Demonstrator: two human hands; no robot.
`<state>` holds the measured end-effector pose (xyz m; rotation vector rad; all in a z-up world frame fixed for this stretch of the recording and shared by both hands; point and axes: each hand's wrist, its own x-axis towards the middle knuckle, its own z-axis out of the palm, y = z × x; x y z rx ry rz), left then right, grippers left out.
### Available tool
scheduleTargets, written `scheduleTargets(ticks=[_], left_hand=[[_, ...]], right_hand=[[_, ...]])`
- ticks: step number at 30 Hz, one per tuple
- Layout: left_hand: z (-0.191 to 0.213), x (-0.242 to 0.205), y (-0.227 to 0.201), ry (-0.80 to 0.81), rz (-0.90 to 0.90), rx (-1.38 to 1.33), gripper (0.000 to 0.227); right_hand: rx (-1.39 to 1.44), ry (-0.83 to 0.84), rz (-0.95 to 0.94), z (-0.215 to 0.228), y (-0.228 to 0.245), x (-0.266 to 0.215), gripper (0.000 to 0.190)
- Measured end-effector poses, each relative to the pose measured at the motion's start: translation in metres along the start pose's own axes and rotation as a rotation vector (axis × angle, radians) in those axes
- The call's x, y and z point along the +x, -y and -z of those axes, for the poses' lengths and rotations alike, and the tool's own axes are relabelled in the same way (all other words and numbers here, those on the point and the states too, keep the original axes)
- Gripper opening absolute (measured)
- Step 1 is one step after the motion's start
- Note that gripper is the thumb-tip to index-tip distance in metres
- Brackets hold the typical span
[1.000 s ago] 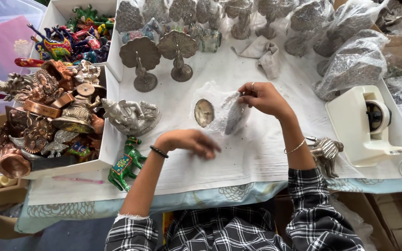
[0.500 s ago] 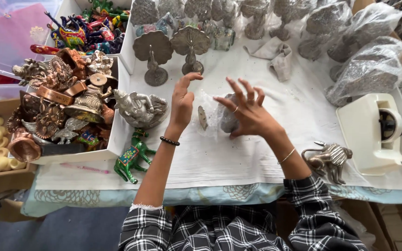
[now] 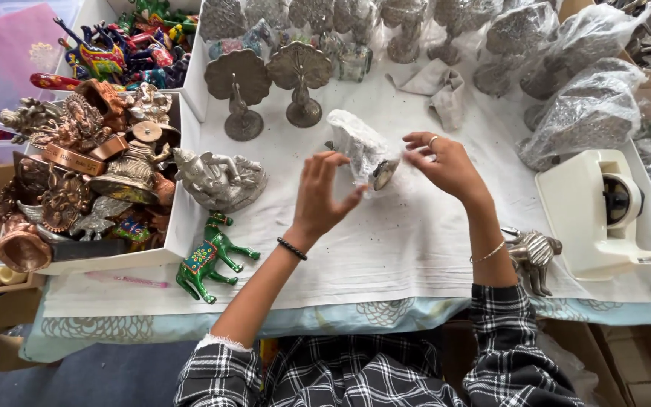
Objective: The person wraps a silver decorative figurine in bubble wrap and secures it with tape. They then unwrap a similar figurine and wipe it with a white cloth, rotating it to clean different sides.
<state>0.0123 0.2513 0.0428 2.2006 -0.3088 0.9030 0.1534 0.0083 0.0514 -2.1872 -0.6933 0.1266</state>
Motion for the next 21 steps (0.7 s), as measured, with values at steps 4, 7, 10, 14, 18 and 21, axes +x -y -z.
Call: scheduleTargets(ticks=[4, 7, 10, 14, 18, 21], left_hand=[[-0.034, 0.012, -0.014, -0.013, -0.011, 0.102, 0.056], [-0.067, 0.001, -0.001, -0.036, -0.04, 0.154, 0.038], [-0.088, -0.015, 0.011, -0.027, -0.247, 0.24, 0.014], [-0.075, -0.013, -0.009, 0.019, -0.474, 0.442, 0.014], [-0.079, -0.012, -0.012, 0.101, -0.395, 0.591, 0.015], [-0.079, -0.012, -0.013, 0.097, -0.364, 0.655, 0.015]], right_hand=[[-0.003, -0.056, 0.08, 0.0, 0.037, -0.014, 0.075], [-0.065, -0.164, 0.101, -0.006, 0.016, -0.011, 0.048], [-0.013, -0.242, -0.016, -0.001, -0.003, -0.011, 0.013], [0.018, -0.284, 0.045, 0.001, -0.002, -0.015, 0.01], [0.041, -0.252, 0.063, 0.004, -0.003, -0.016, 0.01], [-0.011, -0.198, 0.164, 0.011, -0.001, -0.02, 0.012]])
